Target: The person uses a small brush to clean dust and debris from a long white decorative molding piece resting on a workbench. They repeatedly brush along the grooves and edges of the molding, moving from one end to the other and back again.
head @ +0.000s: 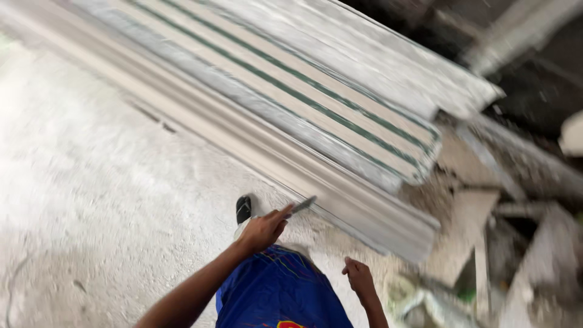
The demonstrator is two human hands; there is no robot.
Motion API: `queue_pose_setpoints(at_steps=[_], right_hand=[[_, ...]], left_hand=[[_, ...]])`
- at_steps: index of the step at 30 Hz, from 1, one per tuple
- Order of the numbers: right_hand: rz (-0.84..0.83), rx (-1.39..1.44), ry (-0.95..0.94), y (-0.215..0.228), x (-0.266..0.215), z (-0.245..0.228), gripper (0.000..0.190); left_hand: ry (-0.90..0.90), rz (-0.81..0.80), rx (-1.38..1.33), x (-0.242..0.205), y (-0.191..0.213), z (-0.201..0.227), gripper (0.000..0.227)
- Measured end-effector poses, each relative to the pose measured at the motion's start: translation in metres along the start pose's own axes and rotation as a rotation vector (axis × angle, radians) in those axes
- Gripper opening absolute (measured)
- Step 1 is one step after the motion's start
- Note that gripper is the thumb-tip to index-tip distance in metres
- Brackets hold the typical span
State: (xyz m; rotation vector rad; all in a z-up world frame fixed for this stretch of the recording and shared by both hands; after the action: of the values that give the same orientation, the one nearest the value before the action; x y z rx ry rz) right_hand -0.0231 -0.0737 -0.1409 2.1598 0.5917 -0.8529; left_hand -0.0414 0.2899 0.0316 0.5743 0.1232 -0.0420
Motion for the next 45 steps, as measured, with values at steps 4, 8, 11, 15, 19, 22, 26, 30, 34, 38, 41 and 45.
queue_pose_setpoints(at_steps=[4, 8, 11, 15, 19, 22, 26, 30, 34, 38, 41, 45], right_hand=[[-0.302, -0.057, 0.226, -0.023, 0.022, -0.095, 0.047], [-0.401, -0.170, 0.328, -0.070, 0.041, -0.183, 0.052], [-0.395, -0.183, 0.360, -0.121, 0.058, -0.246, 0.053], [-0.367, -0.068, 0.211, -0.231, 0.073, -0.337, 0.051], [-0.420, 0.056, 0.218, -0.359, 0.068, -0.430, 0.047], [-0.552, -0.129, 0.295, -0.442, 0.061, -0.499, 0.045], [-0.666, -0.276, 0.381, -0.511, 0.070, -0.572, 0.043], [-0.689, -0.333, 0.404, -0.550, 0.103, -0.644, 0.043], [-0.698, -0.322, 0.463, -0.606, 0.139, -0.734, 0.042], [-0.742, -0.251, 0.491, -0.649, 0.156, -0.842, 0.044], [-0.895, -0.398, 0.514, -0.683, 0.159, -0.946, 0.048], [-1.077, -0.609, 0.792, -0.727, 0.151, -1.063, 0.055]], left_hand=[[0.472, 0.498, -0.356, -0.058, 0.047, -0.094, 0.066], [0.458, 0.856, -0.406, -0.130, 0.097, -0.176, 0.054], [0.664, 0.840, -0.455, -0.175, 0.127, -0.258, 0.053], [0.535, 0.956, -0.433, -0.211, 0.218, -0.336, 0.054], [0.677, 0.946, -0.559, -0.244, 0.309, -0.396, 0.052], [0.736, 1.058, -0.802, -0.269, 0.383, -0.417, 0.058], [0.794, 1.099, -0.957, -0.287, 0.451, -0.446, 0.055], [0.732, 1.179, -1.039, -0.276, 0.506, -0.475, 0.054], [0.728, 1.185, -1.091, -0.244, 0.569, -0.518, 0.053], [0.679, 1.226, -1.085, -0.214, 0.639, -0.558, 0.052], [0.743, 1.263, -1.068, -0.208, 0.695, -0.599, 0.053], [0.738, 1.302, -1.094, -0.207, 0.750, -0.650, 0.048]])
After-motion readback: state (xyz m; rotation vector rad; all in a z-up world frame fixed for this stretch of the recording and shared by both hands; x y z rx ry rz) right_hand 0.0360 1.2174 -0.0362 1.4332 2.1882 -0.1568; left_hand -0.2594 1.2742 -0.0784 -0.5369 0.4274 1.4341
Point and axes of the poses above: each hand's wrist, its own x-axis towards the middle knuckle, its own y-axis out of the back of the hand, z = x × y, the point moved 8 cm from there along x, towards the middle knuckle, and after that the axes turned 11 degrees about -x, right-handed, at the moved point
